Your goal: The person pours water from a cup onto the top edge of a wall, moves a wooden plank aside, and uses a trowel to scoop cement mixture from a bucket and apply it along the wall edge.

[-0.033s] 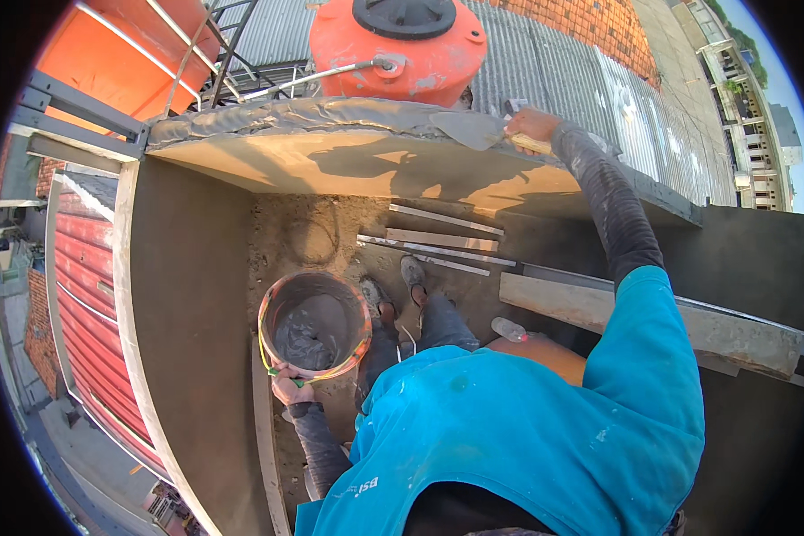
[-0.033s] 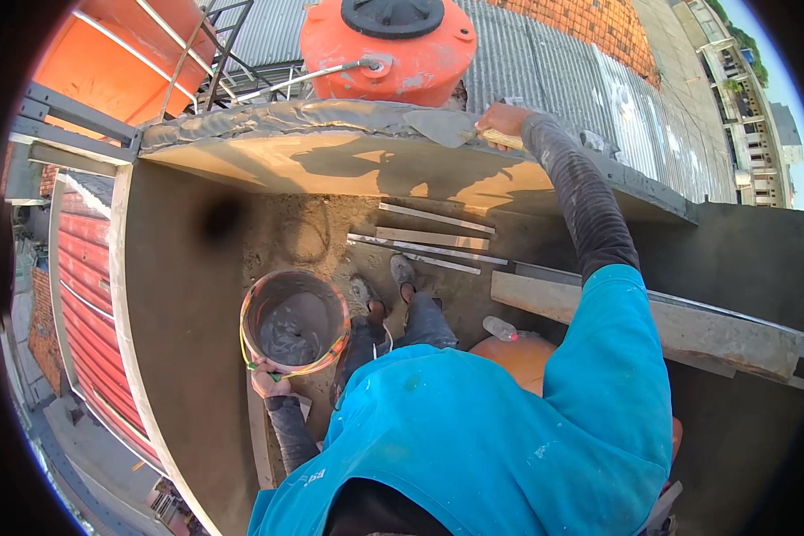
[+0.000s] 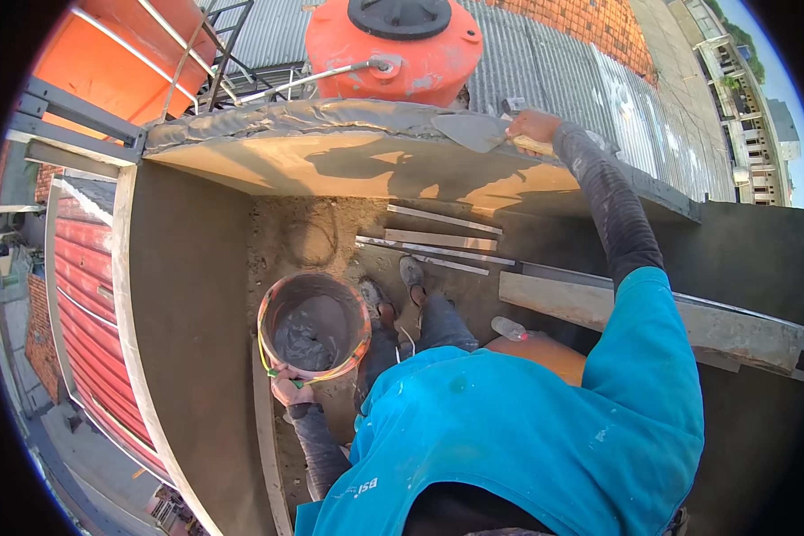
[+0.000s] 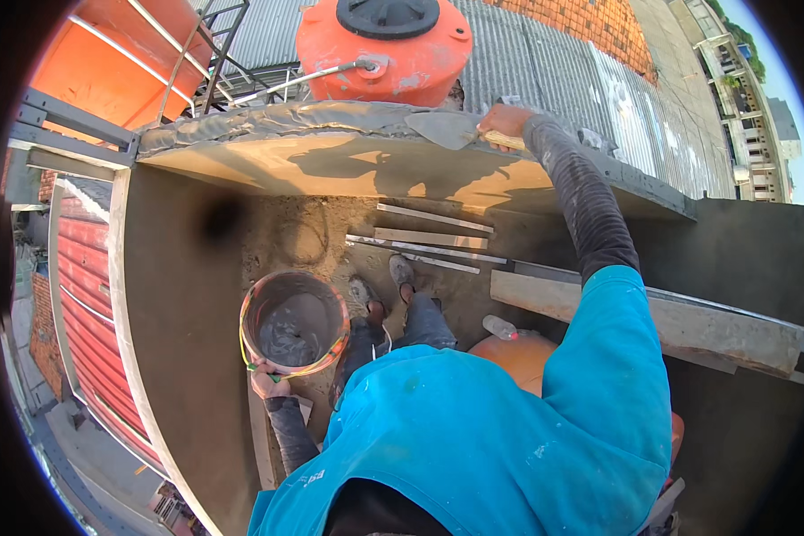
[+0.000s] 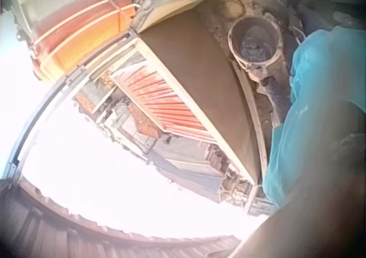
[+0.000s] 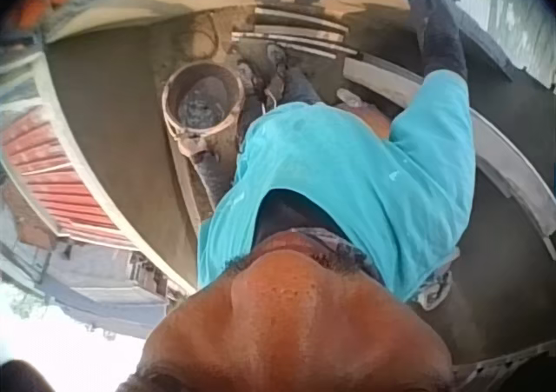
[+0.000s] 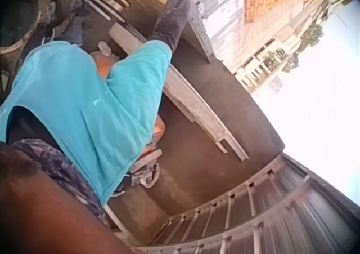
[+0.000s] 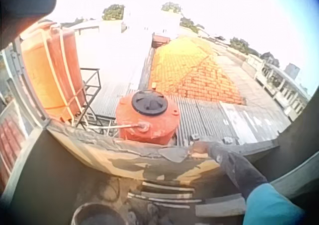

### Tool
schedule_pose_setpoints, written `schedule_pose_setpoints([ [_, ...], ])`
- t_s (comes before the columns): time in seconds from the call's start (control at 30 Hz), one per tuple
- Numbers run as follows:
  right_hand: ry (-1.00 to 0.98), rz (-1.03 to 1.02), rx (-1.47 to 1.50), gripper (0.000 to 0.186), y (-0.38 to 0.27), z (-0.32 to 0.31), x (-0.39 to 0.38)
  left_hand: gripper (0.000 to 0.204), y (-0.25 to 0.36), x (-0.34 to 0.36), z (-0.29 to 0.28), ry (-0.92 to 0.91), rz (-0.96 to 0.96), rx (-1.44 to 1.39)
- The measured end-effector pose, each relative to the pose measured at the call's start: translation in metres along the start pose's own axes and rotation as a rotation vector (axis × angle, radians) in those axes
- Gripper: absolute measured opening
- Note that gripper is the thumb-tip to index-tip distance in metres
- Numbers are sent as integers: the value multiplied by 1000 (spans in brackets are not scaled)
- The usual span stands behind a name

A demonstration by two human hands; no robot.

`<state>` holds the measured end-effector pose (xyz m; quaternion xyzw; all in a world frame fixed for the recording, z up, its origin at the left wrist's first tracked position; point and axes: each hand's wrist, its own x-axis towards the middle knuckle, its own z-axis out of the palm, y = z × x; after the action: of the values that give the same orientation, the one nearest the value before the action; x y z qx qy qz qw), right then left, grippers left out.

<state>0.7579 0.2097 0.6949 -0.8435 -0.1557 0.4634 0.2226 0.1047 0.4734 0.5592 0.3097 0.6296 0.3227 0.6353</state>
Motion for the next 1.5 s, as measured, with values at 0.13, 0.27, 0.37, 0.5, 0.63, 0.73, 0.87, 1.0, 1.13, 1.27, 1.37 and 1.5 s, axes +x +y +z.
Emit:
schedule_pose_setpoints([
  [0.13, 47, 10, -4, 30, 43, -13, -25, 24, 19, -12, 26, -30, -10, 98],
  [0.27, 116, 72, 80, 30, 65, -17, -50, 24, 15, 1, 22, -109, 17, 23],
  [0.37, 261, 42, -10, 23, 72, -13, -75, 24, 19, -3, 37, -152, 28, 76],
  [0.5, 229, -189, -185, 26, 52, 33, -138, 17, 42, -41, 94, -258, 3, 116],
  [0.63, 294, -446, -624, 37, 7, 148, -157, 15, 54, -64, 132, -378, -27, 144],
  [0.73, 188, -536, -870, 33, -34, 219, -143, 19, 48, -77, 155, -397, 44, -20],
  [0.87, 323, -587, -1135, 30, -50, 268, -98, 17, 49, -108, 193, -596, -10, -5],
  [1.0, 118, -442, -1170, 25, -60, 242, -83, 15, 49, -131, 222, -706, 45, 45],
  [1.13, -137, -365, -1206, 28, -41, 189, -101, 9, 30, -156, 248, -808, 211, 58],
  [1.27, -279, -452, -1070, 32, 27, 148, -107, 10, 15, -211, 283, -869, 88, 80],
  [1.37, -294, -509, -934, 35, 88, 138, -112, 16, -3, -254, 304, -798, 26, 44],
  [1.5, -356, -524, -563, 36, 139, 128, -144, 16, -50, -268, 312, -766, 176, 28],
])
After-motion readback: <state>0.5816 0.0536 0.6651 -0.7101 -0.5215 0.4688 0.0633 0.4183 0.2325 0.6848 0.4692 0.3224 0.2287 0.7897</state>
